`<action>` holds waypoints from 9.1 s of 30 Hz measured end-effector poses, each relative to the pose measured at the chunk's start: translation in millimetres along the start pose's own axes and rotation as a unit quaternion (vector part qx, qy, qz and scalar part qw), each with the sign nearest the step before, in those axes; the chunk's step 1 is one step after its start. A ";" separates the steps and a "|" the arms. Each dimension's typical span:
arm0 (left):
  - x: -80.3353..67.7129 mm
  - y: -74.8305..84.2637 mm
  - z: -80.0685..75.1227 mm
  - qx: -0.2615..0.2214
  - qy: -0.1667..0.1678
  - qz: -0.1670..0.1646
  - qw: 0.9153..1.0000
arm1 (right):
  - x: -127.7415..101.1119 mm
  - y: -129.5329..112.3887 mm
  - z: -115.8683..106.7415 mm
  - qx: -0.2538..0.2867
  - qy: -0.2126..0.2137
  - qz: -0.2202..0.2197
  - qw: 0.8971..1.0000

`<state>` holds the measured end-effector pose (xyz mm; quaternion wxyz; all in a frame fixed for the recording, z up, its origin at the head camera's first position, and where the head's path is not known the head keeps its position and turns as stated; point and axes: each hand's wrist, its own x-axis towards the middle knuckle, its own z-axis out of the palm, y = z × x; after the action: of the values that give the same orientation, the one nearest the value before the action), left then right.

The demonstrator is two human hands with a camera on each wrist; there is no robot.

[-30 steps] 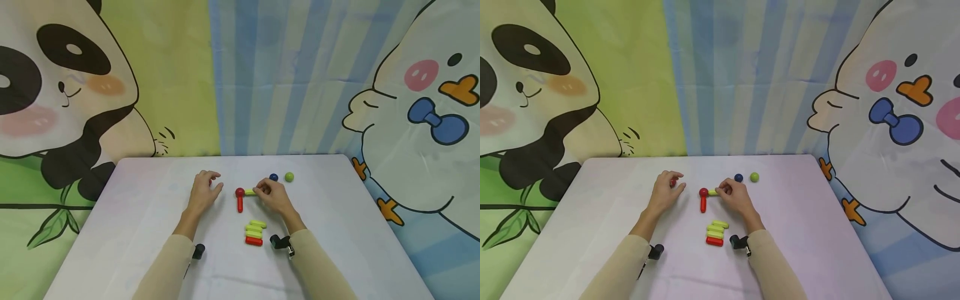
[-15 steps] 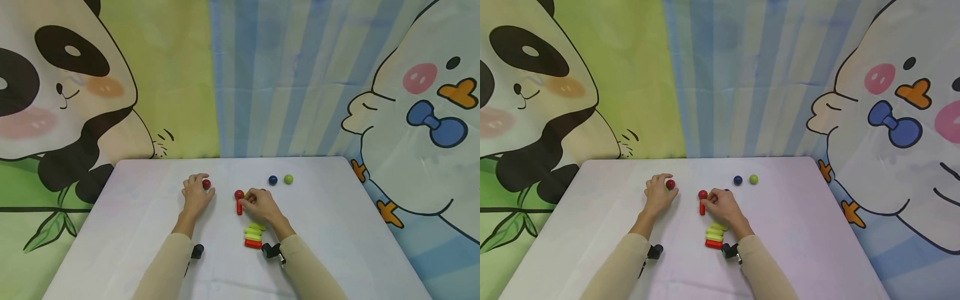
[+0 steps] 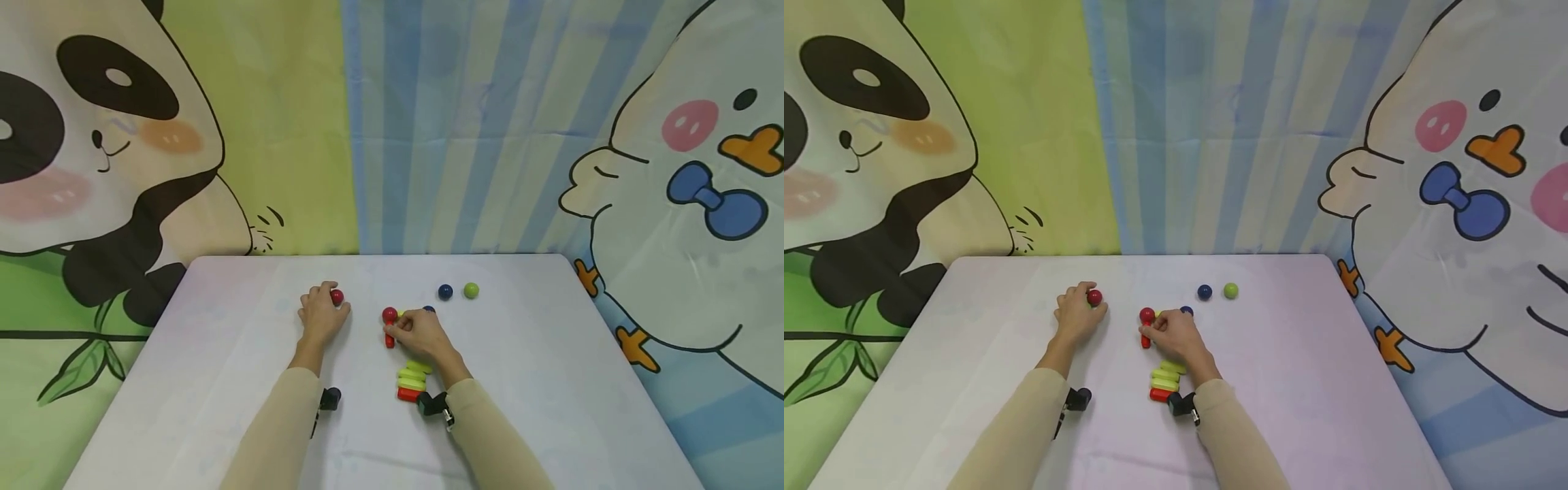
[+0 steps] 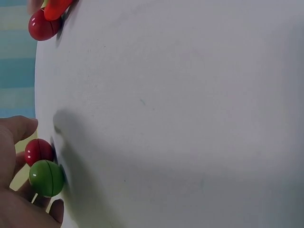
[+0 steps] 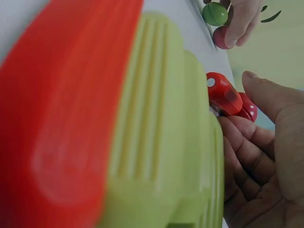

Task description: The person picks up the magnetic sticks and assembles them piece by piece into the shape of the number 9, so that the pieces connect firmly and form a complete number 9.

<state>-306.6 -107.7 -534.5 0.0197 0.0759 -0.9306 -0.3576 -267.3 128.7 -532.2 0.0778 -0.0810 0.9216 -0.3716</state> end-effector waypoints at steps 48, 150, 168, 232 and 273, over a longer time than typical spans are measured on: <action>-53.9 12.3 -5.4 -0.052 -0.250 0.131 0.958 | 13.7 -3.1 -6.5 0.029 -0.069 0.040 0.996; -53.3 4.3 19.7 -0.068 -0.239 0.147 0.957 | 6.4 46.5 -41.7 0.106 0.017 0.089 0.990; -51.6 -0.5 24.4 -0.090 -0.211 0.141 0.963 | 7.1 48.9 -45.0 0.082 0.006 0.089 0.993; -58.6 2.7 28.2 -0.097 -0.186 0.081 0.974 | -68.5 43.5 -41.7 -0.034 -0.094 -0.113 0.989; -60.0 5.0 30.3 -0.096 -0.176 0.067 0.977 | -42.5 50.5 -39.2 0.141 -0.021 -0.085 0.986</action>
<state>-250.7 -74.6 -552.6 -0.1135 -0.0532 -0.8837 -0.4509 -238.5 199.8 -536.1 0.0754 -0.1554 0.8478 -0.5015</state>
